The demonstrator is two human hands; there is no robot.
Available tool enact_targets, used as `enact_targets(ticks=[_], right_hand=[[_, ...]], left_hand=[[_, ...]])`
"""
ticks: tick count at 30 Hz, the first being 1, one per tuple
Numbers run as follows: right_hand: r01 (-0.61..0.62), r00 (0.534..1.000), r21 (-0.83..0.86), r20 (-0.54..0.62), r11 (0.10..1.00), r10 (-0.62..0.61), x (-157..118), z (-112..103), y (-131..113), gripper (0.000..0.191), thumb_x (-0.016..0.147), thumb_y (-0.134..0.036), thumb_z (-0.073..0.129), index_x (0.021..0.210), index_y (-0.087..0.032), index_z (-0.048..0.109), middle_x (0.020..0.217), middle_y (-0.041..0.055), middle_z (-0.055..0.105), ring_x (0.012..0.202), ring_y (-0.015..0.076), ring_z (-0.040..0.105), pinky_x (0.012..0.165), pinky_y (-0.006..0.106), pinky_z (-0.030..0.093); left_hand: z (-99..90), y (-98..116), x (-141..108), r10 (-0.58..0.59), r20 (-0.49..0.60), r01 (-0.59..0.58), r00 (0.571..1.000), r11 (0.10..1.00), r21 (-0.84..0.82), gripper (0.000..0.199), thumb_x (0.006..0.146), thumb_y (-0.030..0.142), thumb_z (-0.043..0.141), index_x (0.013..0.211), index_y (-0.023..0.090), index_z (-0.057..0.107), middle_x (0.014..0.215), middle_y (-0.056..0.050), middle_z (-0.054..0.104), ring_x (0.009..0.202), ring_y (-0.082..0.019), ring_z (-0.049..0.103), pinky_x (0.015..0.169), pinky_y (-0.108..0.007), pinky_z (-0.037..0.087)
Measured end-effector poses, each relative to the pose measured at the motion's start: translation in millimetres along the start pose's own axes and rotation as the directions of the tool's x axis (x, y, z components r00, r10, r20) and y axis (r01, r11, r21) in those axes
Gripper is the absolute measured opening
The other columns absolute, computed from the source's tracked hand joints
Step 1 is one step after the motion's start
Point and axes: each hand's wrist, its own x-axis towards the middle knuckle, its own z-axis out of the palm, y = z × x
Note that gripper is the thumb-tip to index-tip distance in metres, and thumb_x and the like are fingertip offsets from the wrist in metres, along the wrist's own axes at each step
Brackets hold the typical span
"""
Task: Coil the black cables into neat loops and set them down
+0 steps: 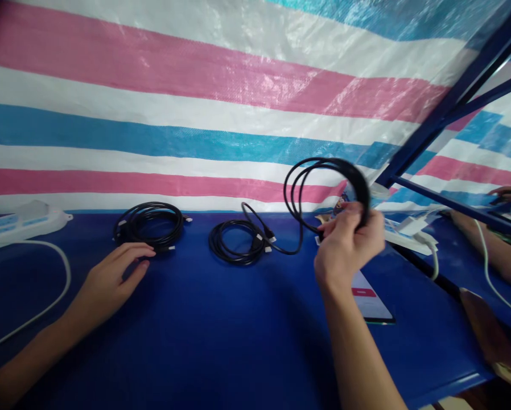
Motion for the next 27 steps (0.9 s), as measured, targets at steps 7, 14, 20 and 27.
enact_targets(ticks=[7,14,20,27], right_hand=[[-0.051,0.993,0.339,-0.079,0.939,0.083,18.5,-10.5,-8.4,0.019,0.089,-0.033,0.043,0.073,-0.024,0.045,0.053,-0.0047,0.029,0.038,0.0104,0.034,0.043,0.032,0.04],[-0.214,0.97,0.465,0.206,0.859,0.13,-8.2,-27.9,-55.8,0.02,0.088,-0.04,0.056,0.074,-0.026,0.056,0.05,-0.0037,0.026,0.037,0.0117,0.029,0.039,0.034,0.03],[-0.508,0.825,0.473,0.508,0.72,0.248,-60.8,-44.1,-86.0,0.024,0.088,-0.046,0.055,0.077,-0.026,0.058,0.043,-0.0044,0.031,0.033,0.0111,0.033,0.035,0.027,0.034],[-0.711,0.671,0.408,0.638,0.572,0.379,-111.5,-54.1,-89.5,0.03,0.095,-0.038,0.039,0.083,-0.022,0.062,0.048,0.002,0.05,0.044,0.014,0.049,0.049,0.03,0.046]], left_hand=[[4.9,29.0,-3.4,-0.05,0.058,0.059,0.997,0.987,-0.153,0.024,0.089,0.034,0.045,0.102,0.022,0.061,0.109,-0.004,0.063,0.1,-0.02,0.059,0.095,-0.034,0.046],[10.2,88.9,-7.9,-0.116,0.313,0.277,0.943,0.795,-0.54,0.048,0.084,0.042,0.055,0.128,0.027,0.046,0.118,-0.007,0.06,0.1,-0.02,0.058,0.092,-0.036,0.047],[-5.6,109.5,-13.6,-0.135,0.535,0.548,0.834,0.323,-0.772,0.048,0.083,0.041,0.059,0.129,0.03,0.047,0.104,-0.005,0.067,0.096,-0.018,0.063,0.09,-0.033,0.048],[-7.9,88.7,-47.4,0.031,0.671,0.668,0.741,-0.139,-0.731,0.046,0.062,0.06,0.074,0.074,0.016,0.069,0.107,-0.014,0.067,0.096,-0.028,0.064,0.077,-0.036,0.054]])
